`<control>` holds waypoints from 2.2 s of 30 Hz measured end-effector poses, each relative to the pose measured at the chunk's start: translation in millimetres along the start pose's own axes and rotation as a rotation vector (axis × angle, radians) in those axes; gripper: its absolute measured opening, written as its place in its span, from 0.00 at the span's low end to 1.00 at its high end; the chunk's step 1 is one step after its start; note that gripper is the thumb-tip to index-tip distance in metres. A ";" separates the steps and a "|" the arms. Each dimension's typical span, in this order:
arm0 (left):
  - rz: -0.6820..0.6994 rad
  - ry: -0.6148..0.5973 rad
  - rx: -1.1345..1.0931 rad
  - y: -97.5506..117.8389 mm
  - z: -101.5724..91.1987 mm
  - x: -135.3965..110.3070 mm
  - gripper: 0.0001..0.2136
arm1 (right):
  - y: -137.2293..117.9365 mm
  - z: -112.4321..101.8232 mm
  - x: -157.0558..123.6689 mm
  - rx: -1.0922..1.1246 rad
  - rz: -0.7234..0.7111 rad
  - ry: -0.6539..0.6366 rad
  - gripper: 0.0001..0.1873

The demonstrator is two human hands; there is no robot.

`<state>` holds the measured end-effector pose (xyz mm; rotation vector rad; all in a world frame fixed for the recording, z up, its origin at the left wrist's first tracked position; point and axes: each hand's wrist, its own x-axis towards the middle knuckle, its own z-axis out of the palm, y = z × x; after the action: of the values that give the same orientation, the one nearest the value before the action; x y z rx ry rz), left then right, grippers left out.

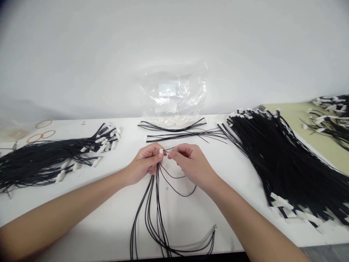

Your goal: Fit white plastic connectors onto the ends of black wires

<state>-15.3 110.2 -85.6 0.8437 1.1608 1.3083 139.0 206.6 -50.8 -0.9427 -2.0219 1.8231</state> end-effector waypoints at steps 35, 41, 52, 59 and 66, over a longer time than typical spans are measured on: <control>-0.197 0.074 -0.231 10.6 -2.6 7.2 0.11 | 13.3 7.0 -1.6 -0.930 -1.133 0.269 0.06; -0.214 0.080 -0.257 10.7 -3.9 8.8 0.11 | 18.7 12.7 3.9 -1.054 -1.153 0.289 0.10; -0.212 0.056 -0.258 10.1 -4.7 9.1 0.11 | 26.7 14.5 11.4 -1.038 -1.184 0.350 0.09; -0.207 0.056 -0.242 10.4 -3.9 9.0 0.12 | 28.5 14.7 12.8 -1.036 -1.213 0.349 0.09; -0.194 0.046 -0.196 8.2 -4.8 9.3 0.11 | 27.7 16.5 16.5 -1.072 -1.252 0.392 0.10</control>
<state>-23.0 119.6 -80.5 0.5468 1.1003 1.2621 124.8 203.8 -83.9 0.0004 -2.3153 -0.1078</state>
